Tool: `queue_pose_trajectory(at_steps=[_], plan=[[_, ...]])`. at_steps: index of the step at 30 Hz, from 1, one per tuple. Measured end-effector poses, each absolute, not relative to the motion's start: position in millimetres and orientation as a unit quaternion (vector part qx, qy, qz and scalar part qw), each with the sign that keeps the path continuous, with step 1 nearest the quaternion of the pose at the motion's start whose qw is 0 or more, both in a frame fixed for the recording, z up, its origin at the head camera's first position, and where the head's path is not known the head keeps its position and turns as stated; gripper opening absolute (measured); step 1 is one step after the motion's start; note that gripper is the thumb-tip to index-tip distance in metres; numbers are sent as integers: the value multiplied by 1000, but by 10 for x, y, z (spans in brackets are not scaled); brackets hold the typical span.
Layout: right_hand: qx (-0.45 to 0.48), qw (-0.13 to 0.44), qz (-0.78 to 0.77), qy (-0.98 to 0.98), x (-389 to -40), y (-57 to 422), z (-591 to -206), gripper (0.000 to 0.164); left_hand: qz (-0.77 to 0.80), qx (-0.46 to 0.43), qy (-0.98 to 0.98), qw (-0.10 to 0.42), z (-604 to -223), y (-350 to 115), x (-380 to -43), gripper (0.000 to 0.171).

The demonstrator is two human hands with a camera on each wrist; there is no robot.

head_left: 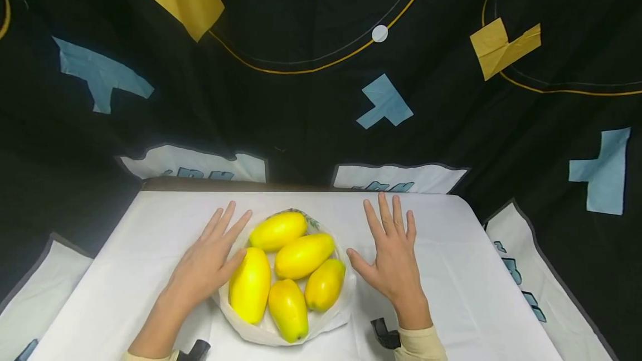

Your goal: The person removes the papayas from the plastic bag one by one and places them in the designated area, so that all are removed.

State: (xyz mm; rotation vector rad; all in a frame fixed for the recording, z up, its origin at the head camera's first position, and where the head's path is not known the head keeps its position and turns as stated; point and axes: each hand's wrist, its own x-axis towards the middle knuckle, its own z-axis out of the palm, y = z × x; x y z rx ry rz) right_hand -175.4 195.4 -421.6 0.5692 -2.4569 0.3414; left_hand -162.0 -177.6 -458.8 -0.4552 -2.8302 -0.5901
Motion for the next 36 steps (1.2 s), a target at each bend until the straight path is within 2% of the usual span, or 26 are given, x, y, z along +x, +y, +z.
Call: queue_pose_trajectory(at_steps=[4,9,14,19,30,36], plan=[[220,292,166,-916,-1771,1920,-4238,88,-320,-121,-939,38,-4740,-1841,-1660,62],[229,270,215,-910,-1762,1873,-4316,86,-398,-101,-912,-23,-4888,-1896,-1668,52],[233,245,244,-909,-1779,1844,-4353,86,-418,-116,-900,-38,-4926,-1900,-1689,46],[237,211,283,-905,-1825,1822,-4364,84,-430,-134,-892,-42,-4911,-1875,-1748,51],[254,87,382,-884,-1878,1664,-4467,70,-441,-133,-886,-52,-4896,-1891,-1831,57],[168,34,334,-927,-1687,1508,-4411,59,-438,-127,-888,-64,-4936,-1886,-1809,58]])
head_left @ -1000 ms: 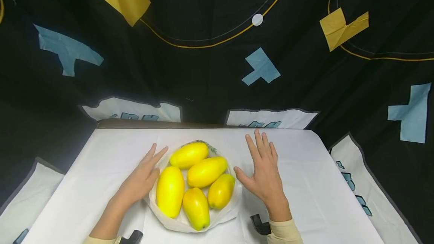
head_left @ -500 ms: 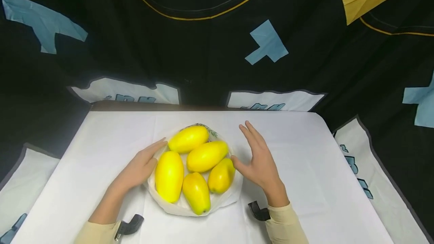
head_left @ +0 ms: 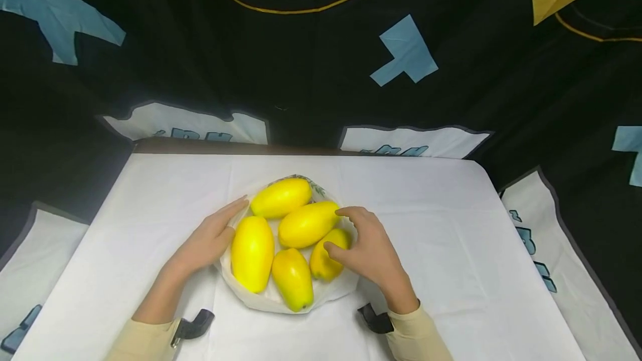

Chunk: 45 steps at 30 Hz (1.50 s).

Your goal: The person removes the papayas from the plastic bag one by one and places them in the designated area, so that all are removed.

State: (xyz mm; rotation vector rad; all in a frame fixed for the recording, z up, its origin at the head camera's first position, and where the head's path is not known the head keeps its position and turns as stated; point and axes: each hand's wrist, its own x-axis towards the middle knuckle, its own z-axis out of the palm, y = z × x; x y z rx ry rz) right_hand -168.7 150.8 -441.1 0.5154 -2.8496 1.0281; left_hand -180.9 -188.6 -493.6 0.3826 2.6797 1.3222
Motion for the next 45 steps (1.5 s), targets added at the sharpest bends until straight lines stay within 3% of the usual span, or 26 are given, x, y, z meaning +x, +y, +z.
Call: queue_pose_trajectory(at_steps=[7,25,30,45], plan=[[97,-24,300,-949,-1579,1379,-4388,62,440,130,886,63,-4954,-1885,-1814,58],[100,-99,248,-958,-1544,1269,-4543,84,439,132,887,61,-4952,-1823,-1805,58],[114,-92,233,-961,-1524,1258,-4569,90,438,130,887,64,-4977,-1814,-1787,58],[133,-51,313,-939,-1489,1402,-4320,80,433,131,890,53,-4940,-1832,-1761,57]])
